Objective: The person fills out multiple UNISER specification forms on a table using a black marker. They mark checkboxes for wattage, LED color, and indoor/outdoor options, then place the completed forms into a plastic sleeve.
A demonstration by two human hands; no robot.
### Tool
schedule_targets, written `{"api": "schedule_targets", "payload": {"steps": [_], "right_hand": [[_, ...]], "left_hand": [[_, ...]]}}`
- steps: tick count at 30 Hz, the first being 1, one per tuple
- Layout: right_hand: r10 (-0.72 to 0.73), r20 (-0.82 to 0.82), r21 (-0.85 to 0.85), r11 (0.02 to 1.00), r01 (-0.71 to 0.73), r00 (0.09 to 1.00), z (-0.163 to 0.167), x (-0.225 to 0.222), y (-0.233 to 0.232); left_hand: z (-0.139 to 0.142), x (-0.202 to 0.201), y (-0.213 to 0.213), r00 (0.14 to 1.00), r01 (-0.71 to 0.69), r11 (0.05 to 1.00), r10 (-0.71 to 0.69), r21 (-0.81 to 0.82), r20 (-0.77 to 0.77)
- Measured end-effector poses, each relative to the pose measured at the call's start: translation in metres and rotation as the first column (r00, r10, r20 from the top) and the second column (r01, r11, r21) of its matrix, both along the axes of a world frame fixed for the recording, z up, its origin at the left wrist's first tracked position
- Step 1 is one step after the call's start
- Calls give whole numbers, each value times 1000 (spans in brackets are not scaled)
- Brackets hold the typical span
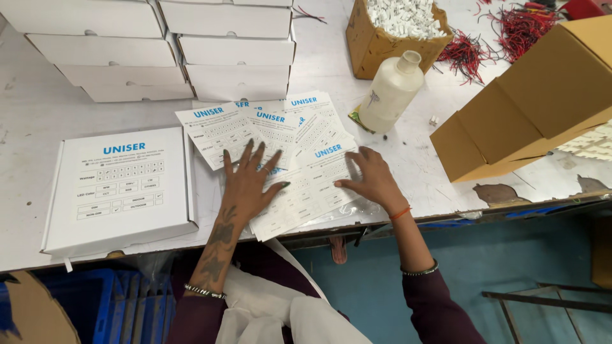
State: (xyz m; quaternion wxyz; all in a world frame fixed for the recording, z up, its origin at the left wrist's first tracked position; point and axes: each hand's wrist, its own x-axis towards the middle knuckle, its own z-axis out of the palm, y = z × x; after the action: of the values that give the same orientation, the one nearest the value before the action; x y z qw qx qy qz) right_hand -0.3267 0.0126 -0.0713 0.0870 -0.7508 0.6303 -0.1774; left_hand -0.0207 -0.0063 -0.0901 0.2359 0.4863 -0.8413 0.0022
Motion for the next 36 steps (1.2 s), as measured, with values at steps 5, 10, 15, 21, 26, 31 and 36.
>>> {"api": "schedule_targets", "payload": {"steps": [5, 10, 15, 21, 26, 31, 36], "right_hand": [[217, -166, 1, 976, -220, 962, 23, 26, -24], [428, -55, -9, 903, -429, 902, 34, 70, -64], [513, -129, -42, 852, -522, 848, 36, 108, -77], [475, -162, -125, 860, -495, 865, 9, 81, -43], [427, -192, -92, 889, -449, 884, -10, 52, -25], [386, -201, -98, 906, -411, 900, -18, 42, -12], [387, -182, -170, 893, -417, 904, -21, 41, -4]], "left_hand": [[14, -7, -13, 984, -119, 974, 89, 193, 156], [22, 1, -23, 973, -211, 970, 196, 119, 124], [27, 13, -31, 961, -268, 957, 257, 114, 98], [17, 27, -33, 973, -228, 973, 226, 44, 56], [8, 22, -37, 965, -252, 967, 248, 32, 90], [18, 13, -51, 952, -261, 964, 248, 53, 180], [28, 5, -65, 965, -234, 958, 208, 166, 162]]}}
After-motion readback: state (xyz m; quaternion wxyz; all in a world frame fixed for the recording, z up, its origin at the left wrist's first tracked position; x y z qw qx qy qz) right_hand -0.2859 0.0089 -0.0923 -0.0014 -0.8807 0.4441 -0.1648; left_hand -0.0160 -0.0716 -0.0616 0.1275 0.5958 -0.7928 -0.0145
